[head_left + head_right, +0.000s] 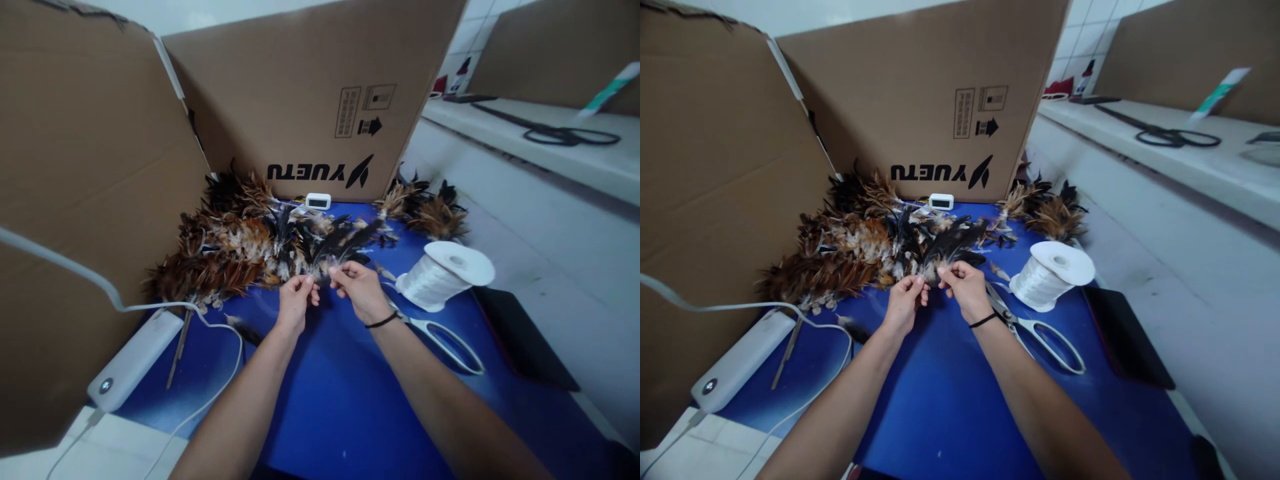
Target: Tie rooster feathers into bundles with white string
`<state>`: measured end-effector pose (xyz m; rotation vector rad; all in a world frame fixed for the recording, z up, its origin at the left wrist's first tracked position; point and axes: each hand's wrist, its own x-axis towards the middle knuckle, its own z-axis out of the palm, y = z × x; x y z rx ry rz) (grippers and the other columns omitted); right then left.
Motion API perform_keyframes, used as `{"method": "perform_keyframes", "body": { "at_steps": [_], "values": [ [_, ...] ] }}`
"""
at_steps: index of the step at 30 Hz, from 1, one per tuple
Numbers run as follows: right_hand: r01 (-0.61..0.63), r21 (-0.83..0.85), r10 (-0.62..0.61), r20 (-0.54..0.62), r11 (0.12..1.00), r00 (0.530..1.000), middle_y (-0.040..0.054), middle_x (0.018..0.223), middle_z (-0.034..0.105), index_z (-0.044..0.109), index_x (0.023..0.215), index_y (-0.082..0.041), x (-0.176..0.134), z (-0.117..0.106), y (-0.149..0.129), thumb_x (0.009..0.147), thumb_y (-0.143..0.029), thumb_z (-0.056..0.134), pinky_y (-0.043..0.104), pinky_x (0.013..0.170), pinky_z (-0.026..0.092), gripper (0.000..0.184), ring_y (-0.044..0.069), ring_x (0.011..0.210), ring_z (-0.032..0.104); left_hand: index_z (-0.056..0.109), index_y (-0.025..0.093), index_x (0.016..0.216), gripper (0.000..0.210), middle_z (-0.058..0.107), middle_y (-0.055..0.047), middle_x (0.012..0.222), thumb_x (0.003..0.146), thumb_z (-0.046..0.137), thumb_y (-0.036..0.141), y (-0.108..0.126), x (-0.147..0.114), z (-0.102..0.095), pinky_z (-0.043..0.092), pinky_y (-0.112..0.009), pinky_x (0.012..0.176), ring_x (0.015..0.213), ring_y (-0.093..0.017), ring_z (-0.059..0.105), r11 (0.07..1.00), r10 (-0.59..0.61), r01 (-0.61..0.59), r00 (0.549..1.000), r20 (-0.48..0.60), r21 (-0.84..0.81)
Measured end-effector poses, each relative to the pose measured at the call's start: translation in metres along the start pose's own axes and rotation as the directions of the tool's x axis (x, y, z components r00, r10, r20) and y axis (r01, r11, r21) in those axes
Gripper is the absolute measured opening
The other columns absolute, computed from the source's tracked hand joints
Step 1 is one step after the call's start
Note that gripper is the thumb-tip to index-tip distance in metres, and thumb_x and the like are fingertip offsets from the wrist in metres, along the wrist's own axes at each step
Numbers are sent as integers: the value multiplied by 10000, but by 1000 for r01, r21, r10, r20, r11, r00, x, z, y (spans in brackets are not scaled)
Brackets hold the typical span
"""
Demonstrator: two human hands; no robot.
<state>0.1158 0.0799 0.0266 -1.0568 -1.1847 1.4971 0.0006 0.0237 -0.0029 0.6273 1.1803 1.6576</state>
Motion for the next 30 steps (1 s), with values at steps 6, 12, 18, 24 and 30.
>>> {"method": "perform_keyframes", "body": {
  "at_steps": [6,12,18,24,30],
  "values": [
    [-12,54,13,-16,998,1000,19,562,614,531,621,-159,-2,1,-3,542,-398,795,184,361,403,365,171,570,647,578,116,709,356,576,20,543,644,740,426,1,1,0,378,-176,431,412,-42,469,999,-4,3,1000,-22,-32],
    [-13,-18,14,37,1000,999,36,580,648,562,667,-155,-8,9,1,548,-380,798,196,343,416,347,174,532,644,597,116,735,372,568,25,506,628,750,437,2,-1,2,397,-182,434,419,-59,492,1000,11,-11,1000,10,21],
    [4,-81,-3,10,997,1000,12,520,604,626,608,-124,-6,9,5,566,-358,784,206,346,369,285,75,380,474,621,107,753,326,615,-2,593,661,734,399,2,-3,4,436,-190,439,457,-72,530,996,33,-36,999,38,78],
    [0,-78,3,32,997,999,12,524,600,610,579,-131,-4,8,10,584,-357,761,219,355,323,272,61,359,425,621,117,759,316,646,-16,665,677,718,406,1,-4,6,477,-210,447,469,-83,562,992,58,-65,996,67,109],
    [-30,-31,31,9,999,999,-2,499,567,610,565,-131,-5,9,10,513,-331,800,217,380,311,280,76,422,443,601,131,774,308,645,-10,646,694,703,410,-1,-4,5,488,-214,448,473,-94,578,991,58,-66,996,71,113]
  ]
}}
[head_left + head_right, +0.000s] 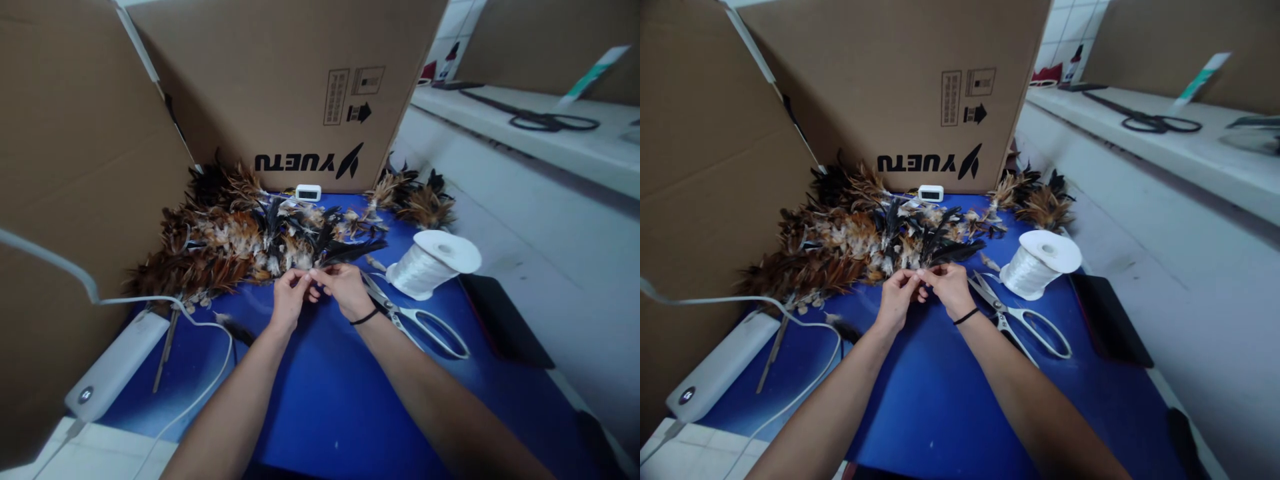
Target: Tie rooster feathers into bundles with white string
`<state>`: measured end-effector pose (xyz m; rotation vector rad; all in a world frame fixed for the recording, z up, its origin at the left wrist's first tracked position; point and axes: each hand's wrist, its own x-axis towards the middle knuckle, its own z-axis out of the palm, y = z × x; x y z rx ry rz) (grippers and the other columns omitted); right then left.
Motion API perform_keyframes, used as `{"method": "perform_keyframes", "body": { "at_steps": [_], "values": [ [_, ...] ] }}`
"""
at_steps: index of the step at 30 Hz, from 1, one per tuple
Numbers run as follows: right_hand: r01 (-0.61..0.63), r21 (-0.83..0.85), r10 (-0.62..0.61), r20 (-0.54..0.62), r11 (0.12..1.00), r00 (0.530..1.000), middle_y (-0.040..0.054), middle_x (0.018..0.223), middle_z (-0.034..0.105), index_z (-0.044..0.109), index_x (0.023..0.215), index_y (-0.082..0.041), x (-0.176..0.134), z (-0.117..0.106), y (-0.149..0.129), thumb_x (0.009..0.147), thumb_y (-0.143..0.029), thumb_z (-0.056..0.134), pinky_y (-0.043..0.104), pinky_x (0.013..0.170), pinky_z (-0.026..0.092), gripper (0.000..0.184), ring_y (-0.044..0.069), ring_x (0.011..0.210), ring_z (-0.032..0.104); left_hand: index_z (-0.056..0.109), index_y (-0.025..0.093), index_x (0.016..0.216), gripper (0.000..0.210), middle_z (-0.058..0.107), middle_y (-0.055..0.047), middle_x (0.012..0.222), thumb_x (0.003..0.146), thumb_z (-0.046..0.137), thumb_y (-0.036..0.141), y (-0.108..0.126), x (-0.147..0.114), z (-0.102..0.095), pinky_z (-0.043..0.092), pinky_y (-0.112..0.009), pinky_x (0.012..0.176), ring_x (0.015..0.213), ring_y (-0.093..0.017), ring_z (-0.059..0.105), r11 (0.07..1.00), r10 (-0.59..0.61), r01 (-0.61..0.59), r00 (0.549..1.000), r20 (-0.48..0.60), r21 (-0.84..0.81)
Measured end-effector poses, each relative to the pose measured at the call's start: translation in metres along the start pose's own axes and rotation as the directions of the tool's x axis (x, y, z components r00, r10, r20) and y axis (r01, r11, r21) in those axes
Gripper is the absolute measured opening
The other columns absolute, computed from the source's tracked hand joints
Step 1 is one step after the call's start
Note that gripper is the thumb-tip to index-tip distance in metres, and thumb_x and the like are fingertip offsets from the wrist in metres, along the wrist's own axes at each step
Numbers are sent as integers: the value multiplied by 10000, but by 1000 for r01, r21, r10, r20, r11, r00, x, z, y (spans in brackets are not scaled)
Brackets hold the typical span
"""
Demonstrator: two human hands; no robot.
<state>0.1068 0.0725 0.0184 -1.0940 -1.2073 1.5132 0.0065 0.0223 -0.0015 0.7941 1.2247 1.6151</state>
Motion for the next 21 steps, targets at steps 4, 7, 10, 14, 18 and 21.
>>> {"method": "perform_keyframes", "body": {
  "at_steps": [4,7,10,14,18,21],
  "values": [
    [-5,21,5,16,1000,1000,13,514,583,587,533,-137,-2,1,-2,505,-349,810,217,387,313,309,81,434,458,589,135,753,299,636,-6,650,699,702,407,-1,0,0,481,-216,440,468,-93,571,1000,12,-12,1000,6,3],
    [-3,23,2,28,1000,1000,17,515,587,586,541,-137,-2,1,-3,516,-369,804,211,382,294,319,72,424,439,593,131,734,279,615,6,615,709,698,388,-1,0,0,467,-208,442,455,-82,546,999,34,-34,999,6,12],
    [-3,10,3,20,1000,1000,19,521,590,599,559,-130,-2,0,-2,504,-363,809,204,385,288,319,72,436,444,605,126,707,255,594,16,571,712,699,364,-1,1,-1,435,-194,437,430,-66,510,999,46,-46,999,2,23],
    [-32,-10,32,21,999,999,-4,491,568,583,570,-133,-1,0,-1,500,-366,812,200,362,277,334,58,390,412,623,127,695,224,588,20,543,700,703,337,-1,2,-2,412,-196,434,413,-66,486,998,53,-53,998,-18,27],
    [9,-110,-6,26,994,1000,-28,438,533,555,563,-148,-1,1,0,534,-391,796,202,341,294,343,63,337,408,645,136,720,170,573,32,498,733,662,305,-1,4,-3,404,-200,441,402,-77,490,987,100,-91,993,-60,129],
    [63,-165,-58,37,984,998,-24,432,533,540,534,-150,-3,1,0,573,-424,769,198,347,304,359,64,339,418,659,150,740,163,559,39,467,767,622,307,-1,4,-5,400,-203,441,398,-90,499,957,154,-129,985,-81,259]
  ]
}}
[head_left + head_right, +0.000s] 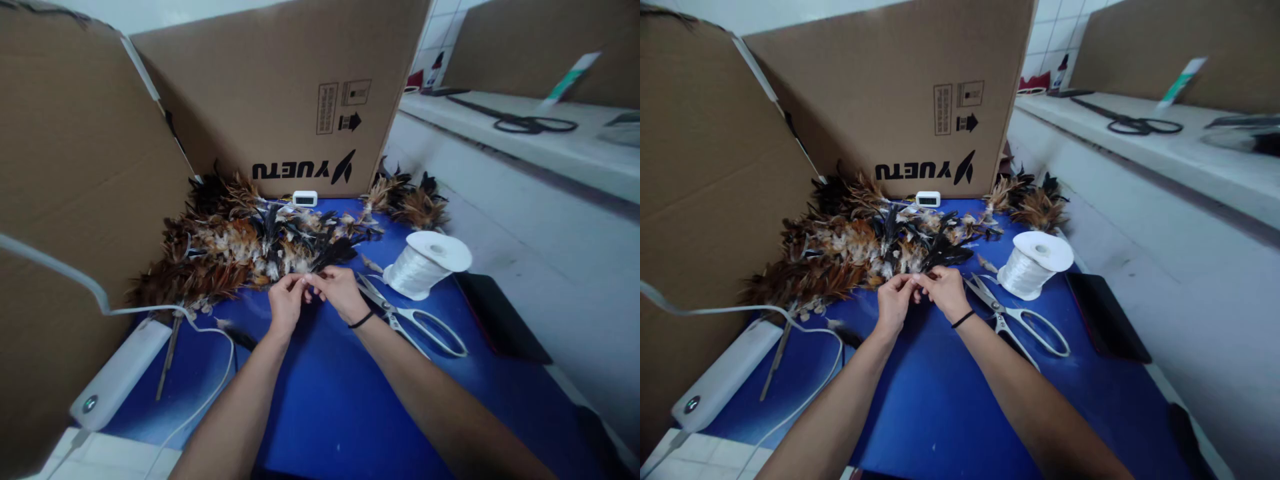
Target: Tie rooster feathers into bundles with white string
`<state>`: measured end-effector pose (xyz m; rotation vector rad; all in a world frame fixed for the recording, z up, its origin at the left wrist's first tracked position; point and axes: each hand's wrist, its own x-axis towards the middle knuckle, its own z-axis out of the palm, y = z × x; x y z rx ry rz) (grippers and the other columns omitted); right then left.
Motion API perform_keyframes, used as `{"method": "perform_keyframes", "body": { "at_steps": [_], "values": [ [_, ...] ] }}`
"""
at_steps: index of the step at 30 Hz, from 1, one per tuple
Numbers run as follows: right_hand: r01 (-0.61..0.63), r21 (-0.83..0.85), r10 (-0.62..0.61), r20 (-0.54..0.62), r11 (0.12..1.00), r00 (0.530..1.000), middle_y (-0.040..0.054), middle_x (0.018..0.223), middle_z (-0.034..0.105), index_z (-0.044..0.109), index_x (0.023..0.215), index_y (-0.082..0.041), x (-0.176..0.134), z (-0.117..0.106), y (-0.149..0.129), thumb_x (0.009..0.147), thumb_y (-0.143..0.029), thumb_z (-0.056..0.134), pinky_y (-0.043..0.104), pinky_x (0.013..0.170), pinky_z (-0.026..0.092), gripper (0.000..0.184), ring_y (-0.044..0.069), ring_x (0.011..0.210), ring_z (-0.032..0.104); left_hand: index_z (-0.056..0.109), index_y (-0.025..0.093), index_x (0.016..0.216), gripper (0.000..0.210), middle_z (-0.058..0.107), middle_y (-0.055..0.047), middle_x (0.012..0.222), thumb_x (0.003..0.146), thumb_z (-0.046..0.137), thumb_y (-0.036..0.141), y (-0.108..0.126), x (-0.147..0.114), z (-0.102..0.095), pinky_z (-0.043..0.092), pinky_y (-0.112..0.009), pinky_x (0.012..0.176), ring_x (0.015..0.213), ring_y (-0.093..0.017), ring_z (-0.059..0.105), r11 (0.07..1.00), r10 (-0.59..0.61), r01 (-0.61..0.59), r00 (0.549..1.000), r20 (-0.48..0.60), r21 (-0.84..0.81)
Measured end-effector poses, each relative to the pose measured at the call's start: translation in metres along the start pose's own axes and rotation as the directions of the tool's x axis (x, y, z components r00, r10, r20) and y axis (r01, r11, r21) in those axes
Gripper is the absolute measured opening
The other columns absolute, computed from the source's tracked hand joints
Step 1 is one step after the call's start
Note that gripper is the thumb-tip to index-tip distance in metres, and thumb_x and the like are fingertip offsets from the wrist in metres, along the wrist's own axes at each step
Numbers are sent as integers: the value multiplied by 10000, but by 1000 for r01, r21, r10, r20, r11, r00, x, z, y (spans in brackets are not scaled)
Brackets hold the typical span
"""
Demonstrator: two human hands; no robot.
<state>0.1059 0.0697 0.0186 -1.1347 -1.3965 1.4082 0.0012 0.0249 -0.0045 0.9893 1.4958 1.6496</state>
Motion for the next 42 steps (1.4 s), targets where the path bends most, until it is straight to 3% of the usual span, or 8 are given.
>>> {"method": "perform_keyframes", "body": {
  "at_steps": [6,10,15,20,30,35,39,42],
  "values": [
    [40,17,-40,-35,999,999,-26,420,503,552,508,-144,-3,1,-2,616,-469,731,199,365,298,386,58,356,401,691,182,759,168,599,17,525,809,580,298,4,-4,-3,433,-213,518,461,-104,551,951,186,-178,983,-7,251],
    [23,75,-20,-33,997,999,-33,419,497,534,502,-153,-2,1,-1,608,-452,737,204,375,296,377,58,360,396,692,184,767,167,613,9,548,817,570,286,7,-6,-2,437,-216,534,482,-108,567,940,199,-196,980,18,279],
    [8,81,-7,-10,997,1000,-55,397,439,471,463,-168,0,-3,-2,611,-428,736,209,388,269,399,56,376,361,638,154,709,274,579,12,497,815,569,398,5,-2,-3,439,-231,484,430,-113,535,998,17,-27,986,163,58],
    [38,27,-40,63,999,997,-13,509,558,579,526,-153,1,-8,-8,626,-446,724,219,430,282,342,67,440,394,618,115,715,394,580,-7,547,733,641,508,8,2,-9,402,-218,416,411,-91,501,950,-191,258,926,326,-175],
    [50,-36,-42,195,998,980,5,559,583,588,555,-146,2,-17,-10,621,-487,729,230,488,309,376,82,518,434,620,102,731,369,530,25,543,744,656,469,14,0,-14,257,-180,370,370,-25,385,898,-224,377,837,500,-229],
    [47,-32,-40,210,998,977,-6,540,553,560,554,-149,0,-15,-10,622,-496,723,228,464,288,389,76,500,403,609,101,710,375,535,25,540,704,693,467,11,1,-13,216,-175,344,351,-17,371,899,-237,375,851,470,-226],
    [77,-25,-71,179,997,981,-13,586,554,638,687,-144,0,-18,-19,633,-466,718,223,457,302,336,71,500,397,609,101,698,380,516,34,511,678,716,465,12,4,-12,214,-171,337,342,-14,357,908,-201,307,917,345,-285],
    [117,-32,-115,61,993,992,-31,549,522,683,831,-142,6,-30,-28,647,-421,704,221,444,299,335,73,477,390,613,104,711,382,523,33,526,648,743,456,15,7,-13,228,-165,339,353,-15,369,889,-156,231,965,213,-396]
  ]
}}
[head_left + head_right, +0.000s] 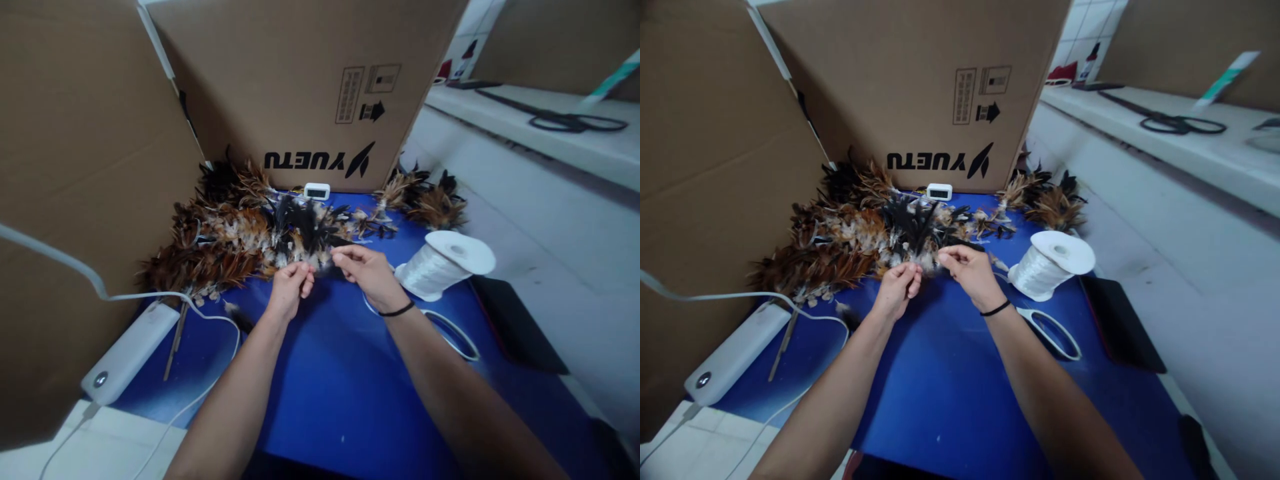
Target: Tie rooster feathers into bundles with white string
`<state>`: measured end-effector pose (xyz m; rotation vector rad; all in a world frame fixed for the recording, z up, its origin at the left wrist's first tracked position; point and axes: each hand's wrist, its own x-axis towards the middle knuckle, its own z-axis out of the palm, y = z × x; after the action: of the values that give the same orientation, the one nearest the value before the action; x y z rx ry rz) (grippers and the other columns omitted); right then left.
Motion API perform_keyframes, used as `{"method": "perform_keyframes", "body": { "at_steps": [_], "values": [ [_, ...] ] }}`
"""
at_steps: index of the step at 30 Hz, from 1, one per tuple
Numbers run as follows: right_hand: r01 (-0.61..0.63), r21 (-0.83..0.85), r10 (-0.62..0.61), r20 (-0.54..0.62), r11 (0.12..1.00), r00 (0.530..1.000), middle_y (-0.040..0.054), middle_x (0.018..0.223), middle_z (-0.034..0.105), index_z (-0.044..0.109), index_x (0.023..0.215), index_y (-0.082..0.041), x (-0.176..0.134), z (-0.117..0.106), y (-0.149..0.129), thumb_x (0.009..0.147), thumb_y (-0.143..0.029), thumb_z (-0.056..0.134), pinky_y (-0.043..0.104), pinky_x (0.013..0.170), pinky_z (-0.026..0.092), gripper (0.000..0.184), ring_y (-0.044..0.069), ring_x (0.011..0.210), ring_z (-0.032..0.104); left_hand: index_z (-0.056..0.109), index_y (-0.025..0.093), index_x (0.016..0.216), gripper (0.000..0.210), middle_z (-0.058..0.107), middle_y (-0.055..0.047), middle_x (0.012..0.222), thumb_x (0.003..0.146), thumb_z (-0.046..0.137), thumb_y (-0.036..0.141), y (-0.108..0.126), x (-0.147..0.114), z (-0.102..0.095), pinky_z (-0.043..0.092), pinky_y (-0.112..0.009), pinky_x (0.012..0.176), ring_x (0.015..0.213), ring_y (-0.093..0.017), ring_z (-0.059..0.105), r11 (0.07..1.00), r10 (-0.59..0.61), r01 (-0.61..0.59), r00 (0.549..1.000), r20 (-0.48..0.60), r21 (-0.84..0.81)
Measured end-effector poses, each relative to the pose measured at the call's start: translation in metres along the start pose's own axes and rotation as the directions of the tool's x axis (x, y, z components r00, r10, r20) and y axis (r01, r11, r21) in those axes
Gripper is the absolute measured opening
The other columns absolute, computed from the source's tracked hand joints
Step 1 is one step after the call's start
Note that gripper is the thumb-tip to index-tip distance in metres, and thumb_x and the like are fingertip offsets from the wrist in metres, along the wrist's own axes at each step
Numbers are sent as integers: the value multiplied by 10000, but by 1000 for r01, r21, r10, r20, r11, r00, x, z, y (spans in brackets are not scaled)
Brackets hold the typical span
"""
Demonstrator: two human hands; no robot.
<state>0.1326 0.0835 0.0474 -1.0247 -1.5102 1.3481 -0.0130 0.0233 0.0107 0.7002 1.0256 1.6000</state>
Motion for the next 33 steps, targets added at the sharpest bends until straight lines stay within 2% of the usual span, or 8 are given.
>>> {"method": "perform_keyframes", "body": {
  "at_steps": [4,8,13,18,20,24,30,33],
  "values": [
    [106,-168,-138,-187,980,973,3,602,592,690,807,-141,11,-25,-2,677,-355,665,235,486,359,251,89,501,449,616,106,717,366,539,25,556,624,771,425,3,3,0,246,-155,346,380,-16,392,990,94,-106,988,-123,-94],
    [158,-460,-236,-117,874,965,37,704,675,704,792,-160,22,-40,2,709,-266,628,271,604,425,154,134,599,560,619,111,724,327,545,22,575,651,759,398,3,3,-1,254,-152,358,399,-14,402,981,132,-155,973,-188,-114],
    [147,-759,-100,108,635,989,34,737,702,716,751,-199,42,-29,3,729,-214,631,263,646,412,88,168,700,621,628,113,738,323,551,22,579,653,756,397,4,4,-1,262,-154,366,409,-16,408,977,155,-186,957,-244,-107],
    [12,-854,83,64,521,994,82,720,693,701,667,-187,71,-1,10,769,-392,614,275,634,406,245,207,739,630,632,107,733,330,559,22,581,644,760,398,5,5,-1,274,-152,368,409,-15,409,972,173,-211,938,-299,-100],
    [-53,-847,153,33,529,988,94,664,676,671,571,-176,80,7,13,724,-410,657,280,632,415,280,219,736,627,631,107,729,338,560,24,575,633,766,402,4,5,-1,273,-152,364,402,-14,407,973,168,-209,933,-319,-99],
    [-113,-788,221,30,605,975,38,521,622,627,482,-173,87,14,17,635,-261,714,234,538,403,196,155,585,583,626,108,718,362,562,25,566,609,776,419,4,6,-1,279,-155,359,398,-19,416,972,170,-213,926,-336,-95],
    [-180,-694,241,-9,697,970,4,468,582,612,542,-164,83,8,20,696,-229,633,229,407,339,168,78,348,406,628,111,724,359,557,28,563,622,766,427,3,5,0,277,-155,357,392,-16,414,976,161,-201,927,-340,-88],
    [-204,-685,248,-35,699,968,6,395,513,587,503,-171,85,8,24,724,-305,621,243,420,344,261,97,350,418,629,111,725,361,557,29,561,620,765,428,3,6,0,276,-153,358,391,-16,417,977,153,-192,928,-339,-87]
  ]
}}
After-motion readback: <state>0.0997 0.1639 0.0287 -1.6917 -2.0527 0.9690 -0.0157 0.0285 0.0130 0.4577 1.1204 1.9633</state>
